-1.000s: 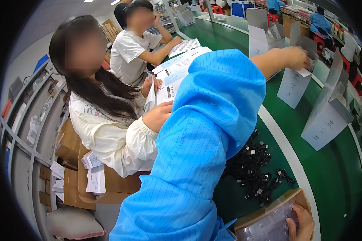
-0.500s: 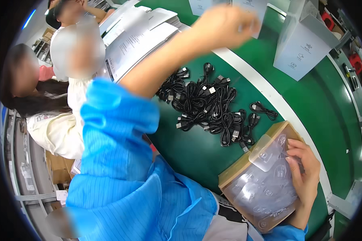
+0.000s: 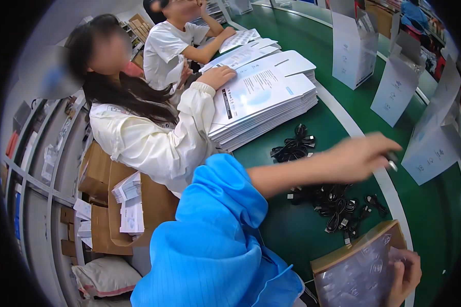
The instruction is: Packaging black power cables and small electronic accessories into white cardboard boxes on a factory assembly line.
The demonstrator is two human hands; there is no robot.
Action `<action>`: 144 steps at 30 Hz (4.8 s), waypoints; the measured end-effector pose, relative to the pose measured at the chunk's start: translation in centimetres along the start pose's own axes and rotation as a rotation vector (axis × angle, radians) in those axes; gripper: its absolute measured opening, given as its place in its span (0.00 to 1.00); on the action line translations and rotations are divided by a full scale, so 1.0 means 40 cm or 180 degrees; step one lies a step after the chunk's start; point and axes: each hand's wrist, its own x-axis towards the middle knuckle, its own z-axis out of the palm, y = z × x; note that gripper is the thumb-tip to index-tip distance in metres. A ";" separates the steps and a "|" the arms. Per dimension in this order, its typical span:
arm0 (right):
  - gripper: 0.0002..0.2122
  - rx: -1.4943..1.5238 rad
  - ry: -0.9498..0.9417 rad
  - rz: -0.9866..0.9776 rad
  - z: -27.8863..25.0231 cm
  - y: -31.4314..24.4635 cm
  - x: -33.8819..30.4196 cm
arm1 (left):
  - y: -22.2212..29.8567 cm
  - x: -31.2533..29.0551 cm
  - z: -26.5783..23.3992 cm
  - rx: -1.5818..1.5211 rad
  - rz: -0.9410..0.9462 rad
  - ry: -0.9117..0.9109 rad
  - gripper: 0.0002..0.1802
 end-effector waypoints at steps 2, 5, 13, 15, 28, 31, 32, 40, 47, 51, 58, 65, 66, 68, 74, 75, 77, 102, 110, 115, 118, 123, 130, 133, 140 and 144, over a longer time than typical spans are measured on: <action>0.07 0.0438 0.0250 0.0349 -0.001 0.016 -0.024 | 0.098 0.006 0.080 -0.1201 -0.0162 -0.0407 0.15; 0.05 0.0062 0.0212 0.0003 -0.013 0.063 -0.045 | 0.143 -0.020 0.251 -0.1898 0.0121 -0.0664 0.17; 0.07 -0.0557 0.0624 0.0028 0.014 0.040 -0.014 | 0.149 -0.042 0.277 -0.1984 0.0260 -0.1044 0.25; 0.08 -0.0709 0.0707 0.0026 0.021 0.030 -0.012 | 0.140 -0.031 0.265 -0.2084 0.0384 -0.1206 0.26; 0.08 -0.0275 0.0157 0.0307 0.019 -0.010 0.023 | -0.086 0.435 -0.308 0.1237 0.1526 0.1829 0.14; 0.09 -0.0384 -0.0072 0.0217 0.017 0.004 0.038 | -0.226 0.477 -0.412 0.2596 0.1398 0.1721 0.14; 0.09 -0.0407 -0.0098 0.0277 0.017 0.008 0.041 | -0.227 0.465 -0.411 0.2608 0.1395 0.1712 0.14; 0.09 -0.0467 -0.0114 0.0245 0.034 0.003 0.073 | -0.260 0.370 -0.398 0.2933 0.1112 0.0879 0.14; 0.09 -0.0503 -0.0180 0.0354 0.035 -0.016 0.077 | -0.261 0.509 -0.405 0.3101 0.0197 -0.0449 0.15; 0.07 -0.0586 -0.0008 0.0695 0.054 0.001 0.082 | -0.337 0.620 -0.394 0.3221 0.0531 -0.0914 0.22; 0.08 -0.1006 0.0087 0.0058 0.076 0.000 0.144 | -0.417 0.656 -0.580 0.4560 0.1652 -0.1724 0.12; 0.12 -0.1779 -0.0225 -0.0074 0.090 -0.032 0.089 | -0.370 0.540 -0.267 0.3545 0.0569 -0.0133 0.39; 0.12 -0.1732 -0.0228 -0.0149 0.085 -0.038 0.095 | -0.342 0.533 -0.254 0.3440 0.0337 -0.0284 0.42; 0.10 -0.2033 -0.0516 -0.0466 0.066 -0.047 0.101 | -0.319 0.520 -0.270 0.3423 0.0302 -0.0092 0.37; 0.14 -0.1604 -0.0946 -0.0312 0.055 -0.027 0.098 | -0.237 0.429 -0.276 0.1779 0.1485 0.1802 0.27; 0.12 -0.1691 -0.0791 -0.0419 0.062 -0.039 0.106 | -0.194 0.372 -0.269 0.1756 0.1490 0.1471 0.25; 0.10 -0.1818 -0.0460 -0.0617 0.068 -0.041 0.114 | -0.106 0.224 -0.221 0.1756 0.1193 0.0724 0.24; 0.17 -0.0090 0.0219 -0.0229 0.089 -0.080 0.104 | 0.046 -0.022 -0.149 -0.1046 -0.0916 0.0127 0.10; 0.16 -0.0513 -0.0037 -0.0019 0.090 -0.088 0.116 | 0.030 0.010 -0.075 0.0019 -0.0560 -0.0913 0.11; 0.16 -0.0210 -0.0050 0.0571 0.115 -0.116 0.131 | -0.013 -0.005 -0.077 0.0063 0.0002 -0.1069 0.18; 0.17 0.0217 0.0182 0.0853 0.125 -0.140 0.136 | 0.030 0.014 -0.075 -0.0283 0.0006 -0.0941 0.21; 0.19 0.0832 0.0368 0.1131 0.129 -0.147 0.154 | 0.123 0.015 -0.010 0.0002 0.1693 -0.0589 0.21; 0.26 0.2046 0.0068 0.1372 0.119 -0.160 0.167 | 0.113 -0.004 0.085 0.0662 0.2595 -0.0770 0.40; 0.31 0.2066 0.0058 0.1627 0.119 -0.168 0.171 | 0.105 -0.007 0.087 0.0814 0.2713 -0.0779 0.41; 0.35 0.1785 -0.0078 0.1952 0.102 -0.105 0.163 | 0.071 -0.007 0.095 0.0438 0.2970 -0.0022 0.15; 0.38 0.2133 -0.0133 0.1663 0.110 -0.126 0.187 | 0.054 -0.006 0.085 0.0346 0.2564 -0.0097 0.14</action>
